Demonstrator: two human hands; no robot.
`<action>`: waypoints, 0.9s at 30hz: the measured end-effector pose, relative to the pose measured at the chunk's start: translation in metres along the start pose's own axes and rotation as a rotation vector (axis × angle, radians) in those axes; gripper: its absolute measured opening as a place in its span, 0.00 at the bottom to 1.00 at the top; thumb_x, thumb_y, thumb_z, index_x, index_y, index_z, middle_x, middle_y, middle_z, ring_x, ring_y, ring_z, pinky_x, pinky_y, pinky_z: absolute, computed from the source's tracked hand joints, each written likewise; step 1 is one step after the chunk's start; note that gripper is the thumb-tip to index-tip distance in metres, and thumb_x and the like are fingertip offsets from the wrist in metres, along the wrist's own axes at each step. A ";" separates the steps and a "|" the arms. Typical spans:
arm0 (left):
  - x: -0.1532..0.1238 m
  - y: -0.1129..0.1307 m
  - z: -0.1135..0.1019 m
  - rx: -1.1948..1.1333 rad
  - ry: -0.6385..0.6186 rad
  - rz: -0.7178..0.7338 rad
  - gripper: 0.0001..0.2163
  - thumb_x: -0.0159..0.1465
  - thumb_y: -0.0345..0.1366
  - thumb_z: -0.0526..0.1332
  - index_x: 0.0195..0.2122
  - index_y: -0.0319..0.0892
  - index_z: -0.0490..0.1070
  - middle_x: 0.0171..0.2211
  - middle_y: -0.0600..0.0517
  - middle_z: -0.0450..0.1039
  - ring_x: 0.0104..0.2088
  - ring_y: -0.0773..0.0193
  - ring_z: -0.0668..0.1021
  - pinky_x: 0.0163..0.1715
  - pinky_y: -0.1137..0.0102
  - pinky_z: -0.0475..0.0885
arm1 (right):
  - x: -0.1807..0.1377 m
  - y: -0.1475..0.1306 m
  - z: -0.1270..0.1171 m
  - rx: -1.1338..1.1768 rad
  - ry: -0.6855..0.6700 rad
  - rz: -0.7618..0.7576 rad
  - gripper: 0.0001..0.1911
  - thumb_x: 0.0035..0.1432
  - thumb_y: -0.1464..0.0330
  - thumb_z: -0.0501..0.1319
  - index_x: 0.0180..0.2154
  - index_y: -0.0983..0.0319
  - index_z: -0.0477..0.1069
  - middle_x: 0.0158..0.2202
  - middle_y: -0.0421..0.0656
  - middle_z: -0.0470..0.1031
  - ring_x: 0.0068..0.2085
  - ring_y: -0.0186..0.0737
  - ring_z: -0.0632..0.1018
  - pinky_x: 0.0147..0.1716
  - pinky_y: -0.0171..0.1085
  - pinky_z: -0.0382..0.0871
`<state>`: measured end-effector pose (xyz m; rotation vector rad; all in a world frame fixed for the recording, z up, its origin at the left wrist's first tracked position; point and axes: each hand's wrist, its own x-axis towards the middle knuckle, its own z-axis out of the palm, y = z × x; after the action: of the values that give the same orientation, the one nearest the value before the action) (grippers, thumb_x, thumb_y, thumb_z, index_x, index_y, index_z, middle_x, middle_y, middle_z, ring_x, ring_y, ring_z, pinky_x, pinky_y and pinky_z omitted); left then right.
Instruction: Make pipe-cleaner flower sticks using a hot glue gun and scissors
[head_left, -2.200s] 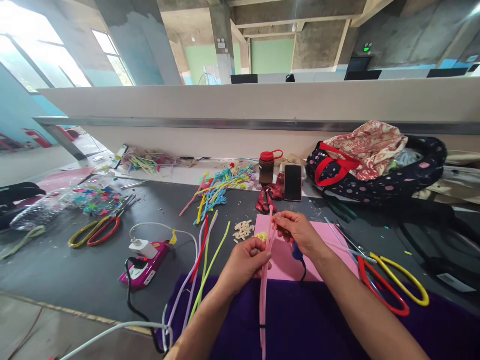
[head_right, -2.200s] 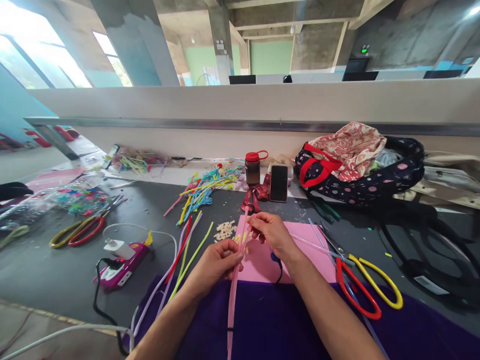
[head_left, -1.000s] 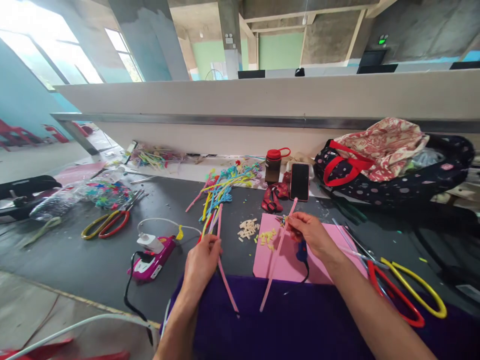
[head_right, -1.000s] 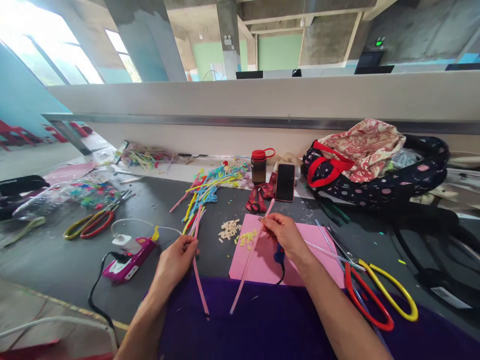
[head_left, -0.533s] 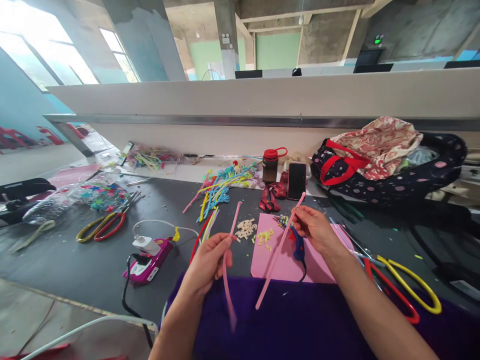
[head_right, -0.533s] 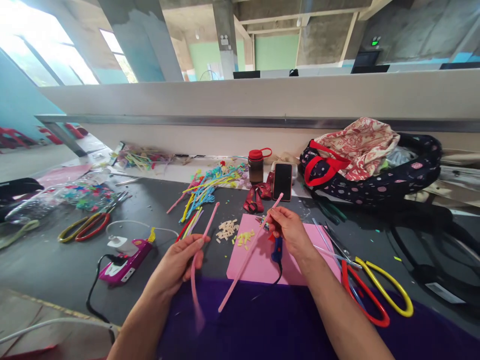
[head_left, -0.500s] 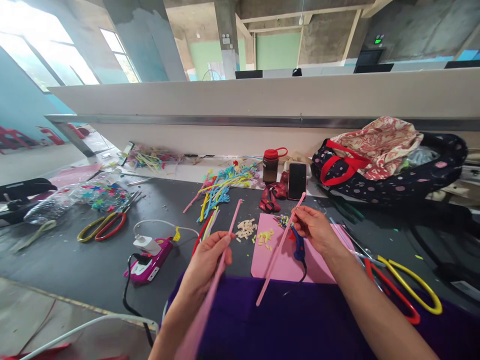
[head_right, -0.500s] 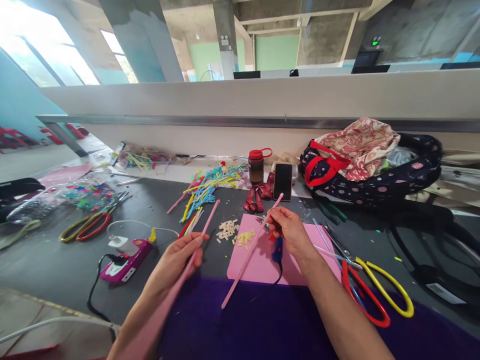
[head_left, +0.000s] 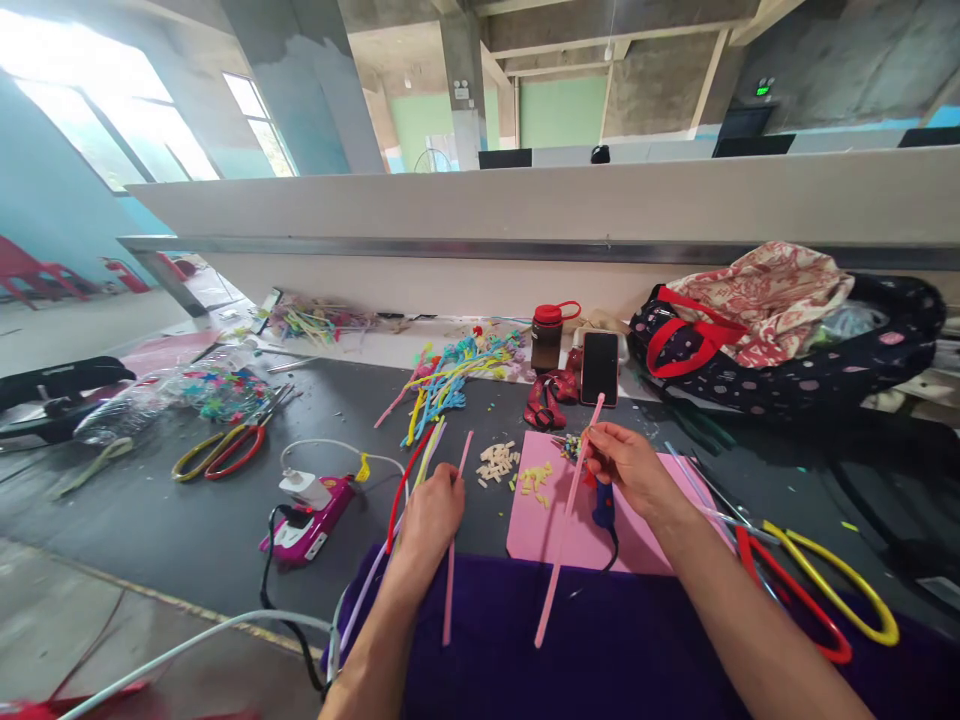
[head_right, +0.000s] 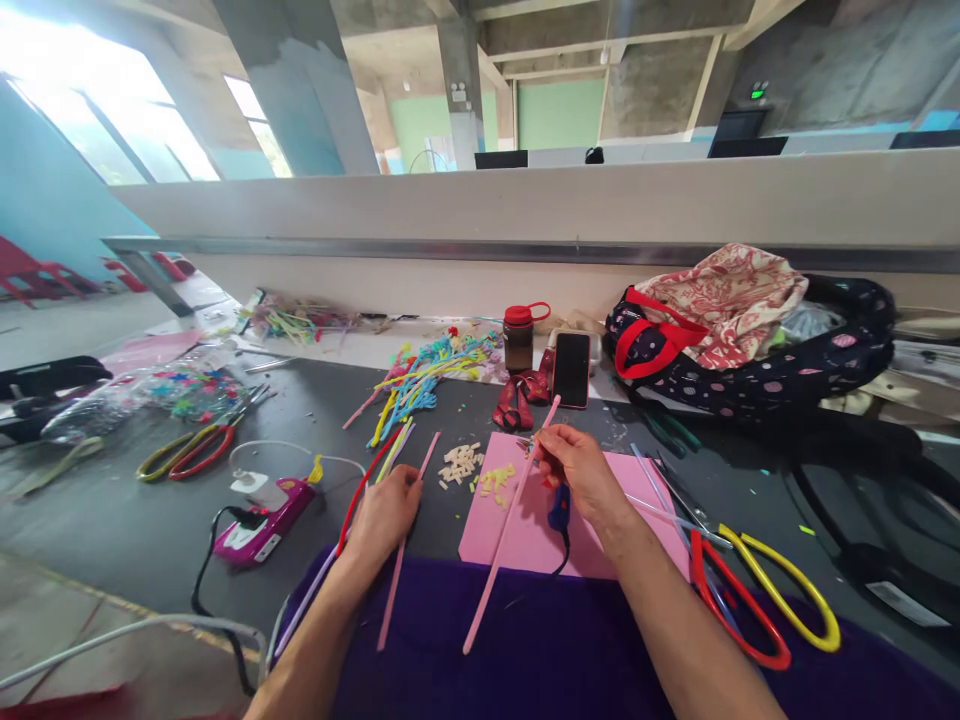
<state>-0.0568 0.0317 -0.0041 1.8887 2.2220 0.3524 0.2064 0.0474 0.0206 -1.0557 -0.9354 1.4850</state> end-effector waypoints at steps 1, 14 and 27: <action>0.000 0.001 0.000 0.014 0.004 -0.004 0.12 0.62 0.37 0.50 0.41 0.42 0.69 0.34 0.43 0.77 0.38 0.55 0.78 0.34 0.67 0.66 | 0.000 0.000 0.000 -0.002 0.001 0.001 0.16 0.44 0.58 0.66 0.27 0.63 0.68 0.20 0.37 0.68 0.17 0.27 0.65 0.13 0.28 0.56; 0.008 0.035 -0.011 0.141 -0.036 0.283 0.16 0.58 0.31 0.55 0.48 0.43 0.67 0.49 0.45 0.69 0.50 0.56 0.69 0.46 0.67 0.63 | -0.002 0.002 0.002 -0.012 -0.020 -0.009 0.15 0.44 0.59 0.66 0.26 0.63 0.68 0.20 0.36 0.69 0.17 0.27 0.66 0.13 0.27 0.55; 0.005 0.048 -0.010 -0.126 -0.037 0.358 0.13 0.63 0.35 0.50 0.42 0.43 0.72 0.42 0.47 0.74 0.43 0.60 0.74 0.42 0.68 0.67 | 0.003 0.011 0.003 -0.053 -0.050 0.034 0.15 0.46 0.58 0.65 0.25 0.63 0.66 0.21 0.35 0.68 0.17 0.25 0.67 0.13 0.26 0.53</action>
<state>-0.0152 0.0435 0.0200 2.1986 1.7861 0.4959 0.2003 0.0481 0.0108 -1.0820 -1.0008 1.5278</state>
